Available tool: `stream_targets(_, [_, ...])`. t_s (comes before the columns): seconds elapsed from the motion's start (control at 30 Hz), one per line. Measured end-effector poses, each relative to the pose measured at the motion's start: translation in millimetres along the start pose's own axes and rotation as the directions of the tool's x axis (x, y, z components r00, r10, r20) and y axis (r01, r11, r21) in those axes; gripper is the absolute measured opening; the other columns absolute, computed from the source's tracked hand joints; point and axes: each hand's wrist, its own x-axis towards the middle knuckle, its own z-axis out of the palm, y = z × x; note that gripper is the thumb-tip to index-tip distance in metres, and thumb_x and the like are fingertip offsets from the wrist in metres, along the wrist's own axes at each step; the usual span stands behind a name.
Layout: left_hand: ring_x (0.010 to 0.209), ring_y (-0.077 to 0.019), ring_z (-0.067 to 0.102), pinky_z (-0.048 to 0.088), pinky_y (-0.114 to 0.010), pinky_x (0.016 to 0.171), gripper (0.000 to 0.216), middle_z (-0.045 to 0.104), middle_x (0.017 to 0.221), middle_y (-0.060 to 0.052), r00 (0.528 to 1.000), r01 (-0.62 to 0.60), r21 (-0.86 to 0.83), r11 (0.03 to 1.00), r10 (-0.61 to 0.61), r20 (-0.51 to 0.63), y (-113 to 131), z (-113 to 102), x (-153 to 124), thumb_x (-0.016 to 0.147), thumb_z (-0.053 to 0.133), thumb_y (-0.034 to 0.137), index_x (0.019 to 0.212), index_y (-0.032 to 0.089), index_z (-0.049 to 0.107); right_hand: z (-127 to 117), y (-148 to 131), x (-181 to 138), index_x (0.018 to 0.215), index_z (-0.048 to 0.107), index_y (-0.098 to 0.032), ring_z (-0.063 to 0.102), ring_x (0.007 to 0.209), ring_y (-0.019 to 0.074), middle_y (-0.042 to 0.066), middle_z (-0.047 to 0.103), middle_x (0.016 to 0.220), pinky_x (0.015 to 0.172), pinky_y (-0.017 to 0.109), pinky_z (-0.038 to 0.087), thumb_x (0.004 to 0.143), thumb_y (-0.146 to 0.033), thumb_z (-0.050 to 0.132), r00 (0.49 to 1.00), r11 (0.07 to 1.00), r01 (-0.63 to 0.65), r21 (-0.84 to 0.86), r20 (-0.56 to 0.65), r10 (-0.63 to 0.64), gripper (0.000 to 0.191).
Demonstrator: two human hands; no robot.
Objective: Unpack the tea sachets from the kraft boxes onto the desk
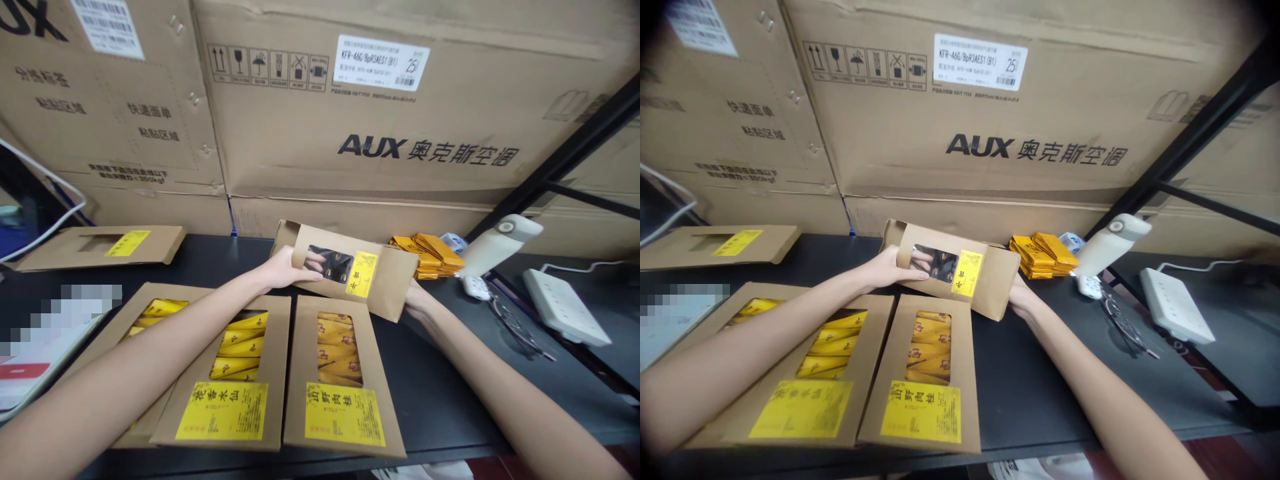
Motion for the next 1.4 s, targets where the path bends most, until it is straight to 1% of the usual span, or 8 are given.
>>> stream_targets(0.23, [0.092,-0.0171,0.067,0.046,-0.038,0.098,0.033,0.073,0.092,-0.006,1.000,-0.007,-0.197,0.980,0.006,-0.004,-3.5,-11.8,1.4,0.062,0.078,0.016,0.094,0.016,0.071,-22.8,-3.7,7.0,0.083,0.066,-0.018,0.067,0.093,0.0278,0.006,0.073,0.093,0.086,0.041,0.052,0.046,-0.031,0.084,0.997,0.997,-0.070,0.022,0.017,0.070,0.044])
stream_targets(0.37, [0.092,-0.0169,0.066,0.043,-0.036,0.100,0.032,0.073,0.090,-0.005,0.997,-0.006,-0.304,0.953,-0.019,-0.079,0.5,-16.0,1.1,0.059,0.079,0.015,0.090,0.017,0.072,-36.5,-22.1,7.4,0.090,0.067,-0.017,0.066,0.087,0.0259,0.007,0.073,0.093,0.081,0.039,0.051,0.049,-0.036,0.084,0.998,0.977,-0.065,-0.201,-0.016,0.063,0.048])
stream_targets(0.67, [0.099,-0.0204,0.063,0.046,-0.032,0.093,0.038,0.071,0.098,-0.003,0.952,-0.038,-0.420,0.907,-0.095,-0.291,3.2,-22.8,1.8,0.057,0.079,0.021,0.093,0.020,0.070,-40.8,-59.9,25.9,0.080,0.066,-0.020,0.065,0.082,0.0300,0.009,0.070,0.086,0.075,0.039,0.051,0.044,-0.037,0.084,0.982,0.609,-0.008,-0.793,0.110,0.155,0.044])
stream_targets(0.87, [0.099,-0.0193,0.063,0.047,-0.030,0.091,0.040,0.071,0.101,-0.003,0.930,-0.049,-0.463,0.885,-0.129,-0.345,4.9,-23.2,1.9,0.055,0.079,0.018,0.094,0.019,0.069,-20.5,-54.1,25.9,0.098,0.063,-0.020,0.064,0.090,0.0326,0.013,0.068,0.096,0.085,0.045,0.049,0.049,-0.058,0.080,0.983,0.604,-0.024,-0.797,0.090,0.158,0.065])
stream_targets(0.97, [0.097,-0.0192,0.063,0.046,-0.030,0.092,0.039,0.071,0.099,-0.004,0.927,-0.059,-0.468,0.882,-0.126,-0.354,7.2,-21.1,1.0,0.054,0.079,0.017,0.091,0.018,0.069,-3.3,-40.7,18.8,0.133,0.045,-0.015,0.056,0.113,0.0350,0.018,0.059,0.124,0.097,0.045,0.043,0.053,-0.063,0.076,0.999,0.666,-0.005,-0.746,0.022,0.033,0.098])
stream_targets(1.07, [0.094,-0.0197,0.064,0.046,-0.031,0.091,0.040,0.071,0.096,-0.005,0.917,-0.062,-0.475,0.878,-0.138,-0.375,8.1,-19.8,0.6,0.051,0.080,0.018,0.091,0.016,0.070,12.0,-27.8,14.5,0.149,0.013,-0.006,0.048,0.125,0.0366,0.024,0.043,0.140,0.102,0.045,0.039,0.062,-0.066,0.068,1.000,0.586,-0.019,-0.810,-0.022,0.002,0.119])
stream_targets(1.17, [0.089,-0.0192,0.064,0.047,-0.032,0.089,0.043,0.071,0.091,-0.005,0.910,-0.068,-0.494,0.867,-0.150,-0.387,7.7,-19.6,0.9,0.049,0.081,0.018,0.091,0.015,0.070,16.4,-22.4,16.4,0.149,0.011,-0.004,0.051,0.122,0.0352,0.024,0.047,0.137,0.100,0.043,0.042,0.068,-0.053,0.069,1.000,0.523,-0.021,-0.852,-0.026,-0.002,0.111])
stream_targets(1.4, [0.089,-0.0201,0.064,0.048,-0.033,0.090,0.046,0.071,0.091,-0.006,0.912,-0.086,-0.537,0.839,-0.150,-0.381,5.3,-20.2,2.4,0.047,0.083,0.019,0.091,0.015,0.070,-9.5,-33.4,30.9,0.138,0.036,-0.005,0.055,0.119,0.0258,0.019,0.053,0.133,0.100,0.033,0.042,0.076,-0.027,0.063,0.998,0.565,-0.061,-0.823,-0.036,0.055,0.072])
